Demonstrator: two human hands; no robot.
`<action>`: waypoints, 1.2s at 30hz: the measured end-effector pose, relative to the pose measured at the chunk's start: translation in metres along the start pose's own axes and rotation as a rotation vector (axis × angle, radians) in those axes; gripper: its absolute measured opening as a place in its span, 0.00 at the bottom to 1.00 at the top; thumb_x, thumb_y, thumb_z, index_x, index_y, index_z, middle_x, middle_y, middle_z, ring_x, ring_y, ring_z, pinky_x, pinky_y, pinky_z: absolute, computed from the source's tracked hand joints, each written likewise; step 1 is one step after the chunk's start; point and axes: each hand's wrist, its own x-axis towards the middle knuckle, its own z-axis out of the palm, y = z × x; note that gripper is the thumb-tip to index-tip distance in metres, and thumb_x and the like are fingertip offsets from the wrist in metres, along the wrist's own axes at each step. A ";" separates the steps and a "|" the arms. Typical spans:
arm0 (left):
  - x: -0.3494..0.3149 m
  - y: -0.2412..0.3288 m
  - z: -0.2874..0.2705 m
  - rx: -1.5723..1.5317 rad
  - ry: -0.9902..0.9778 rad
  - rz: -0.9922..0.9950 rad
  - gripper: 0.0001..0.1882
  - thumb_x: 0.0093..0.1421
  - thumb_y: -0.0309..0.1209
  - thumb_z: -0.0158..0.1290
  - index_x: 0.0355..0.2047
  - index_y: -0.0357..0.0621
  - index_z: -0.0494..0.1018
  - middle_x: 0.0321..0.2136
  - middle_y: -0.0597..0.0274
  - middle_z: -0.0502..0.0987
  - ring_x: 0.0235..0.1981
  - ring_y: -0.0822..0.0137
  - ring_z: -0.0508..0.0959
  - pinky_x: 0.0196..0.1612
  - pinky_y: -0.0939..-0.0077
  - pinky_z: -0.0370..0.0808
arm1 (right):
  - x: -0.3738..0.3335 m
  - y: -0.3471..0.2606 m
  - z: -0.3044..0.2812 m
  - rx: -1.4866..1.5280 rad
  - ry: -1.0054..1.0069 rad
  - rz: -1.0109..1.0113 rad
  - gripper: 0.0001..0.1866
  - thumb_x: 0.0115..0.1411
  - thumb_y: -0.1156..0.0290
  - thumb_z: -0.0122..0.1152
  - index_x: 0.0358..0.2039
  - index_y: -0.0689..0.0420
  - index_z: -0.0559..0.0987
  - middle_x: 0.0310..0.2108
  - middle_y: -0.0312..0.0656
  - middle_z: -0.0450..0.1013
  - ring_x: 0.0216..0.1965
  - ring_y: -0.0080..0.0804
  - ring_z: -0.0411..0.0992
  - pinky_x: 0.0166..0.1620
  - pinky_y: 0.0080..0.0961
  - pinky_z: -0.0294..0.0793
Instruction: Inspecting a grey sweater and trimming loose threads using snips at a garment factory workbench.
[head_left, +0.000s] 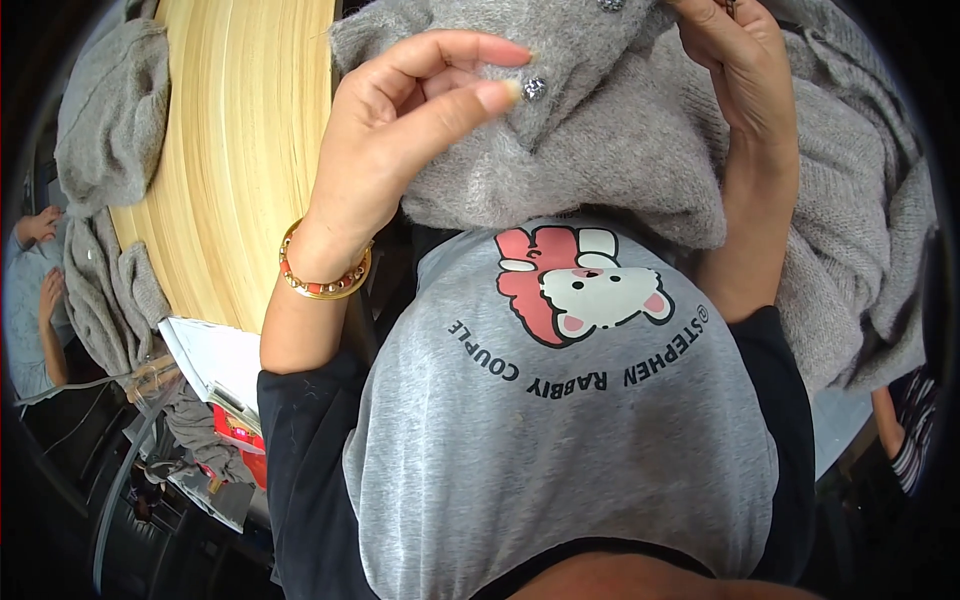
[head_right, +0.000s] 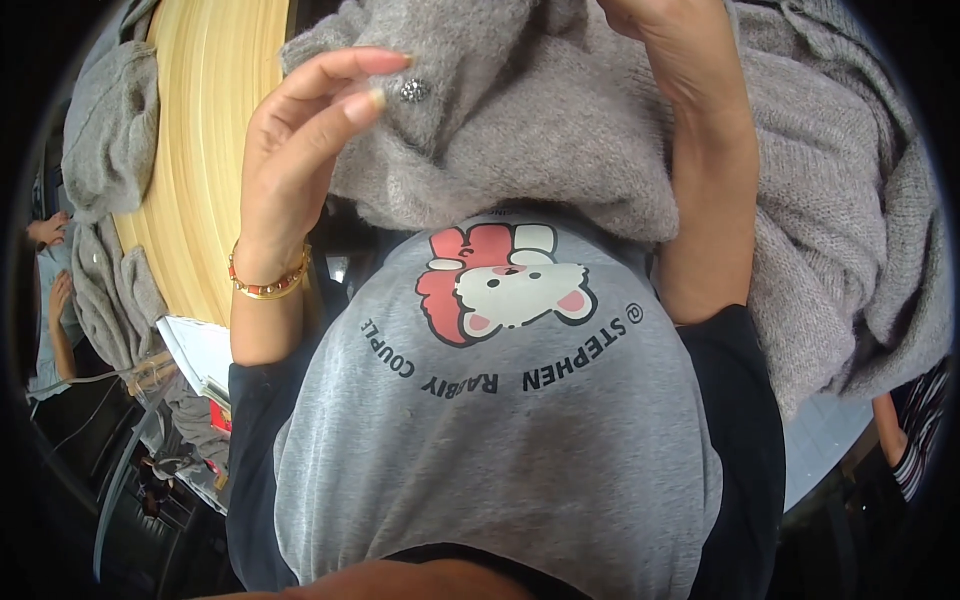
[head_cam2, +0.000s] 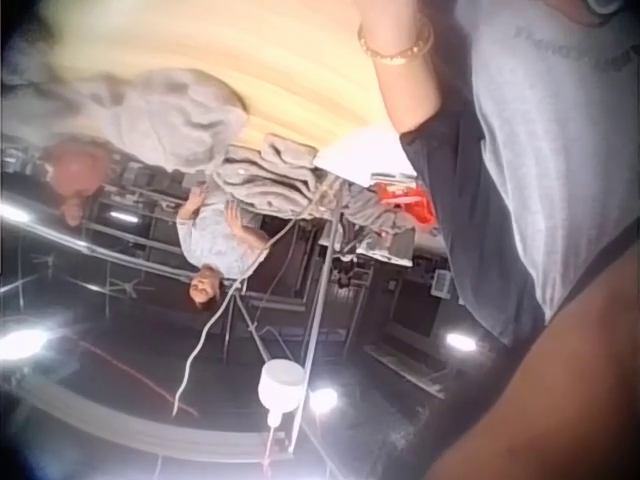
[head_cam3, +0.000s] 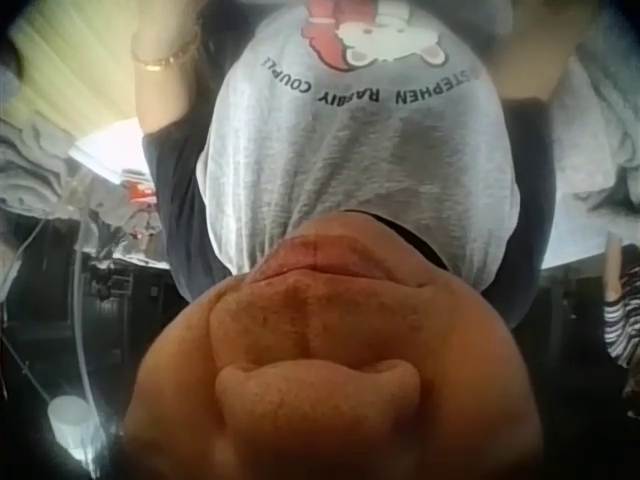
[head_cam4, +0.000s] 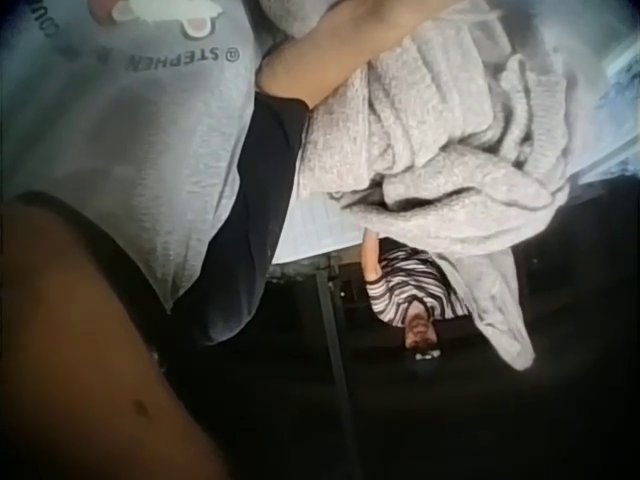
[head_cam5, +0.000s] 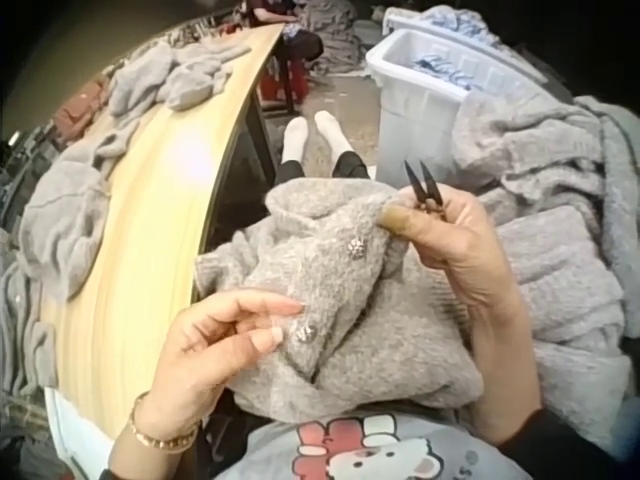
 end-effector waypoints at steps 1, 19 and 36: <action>0.000 0.001 0.005 0.002 0.041 -0.016 0.13 0.63 0.24 0.59 0.48 0.37 0.79 0.34 0.71 0.80 0.30 0.84 0.71 0.38 0.87 0.69 | 0.000 0.000 0.000 -0.004 -0.005 -0.002 0.05 0.61 0.69 0.69 0.32 0.55 0.82 0.17 0.22 0.66 0.15 0.08 0.54 0.18 0.12 0.47; 0.003 -0.023 -0.013 -0.039 0.152 -0.053 0.08 0.67 0.25 0.57 0.44 0.37 0.78 0.41 0.66 0.80 0.44 0.76 0.77 0.50 0.83 0.71 | 0.001 0.006 0.000 -0.161 -0.027 -0.105 0.06 0.60 0.74 0.69 0.36 0.60 0.82 0.22 0.25 0.70 0.20 0.08 0.60 0.23 0.09 0.55; -0.006 -0.012 0.008 -0.131 0.150 0.037 0.09 0.64 0.18 0.56 0.45 0.36 0.74 0.44 0.61 0.74 0.44 0.76 0.74 0.43 0.86 0.71 | -0.015 0.004 0.015 -0.390 -0.631 -0.311 0.20 0.59 0.65 0.67 0.50 0.62 0.83 0.36 0.39 0.78 0.38 0.24 0.72 0.42 0.18 0.69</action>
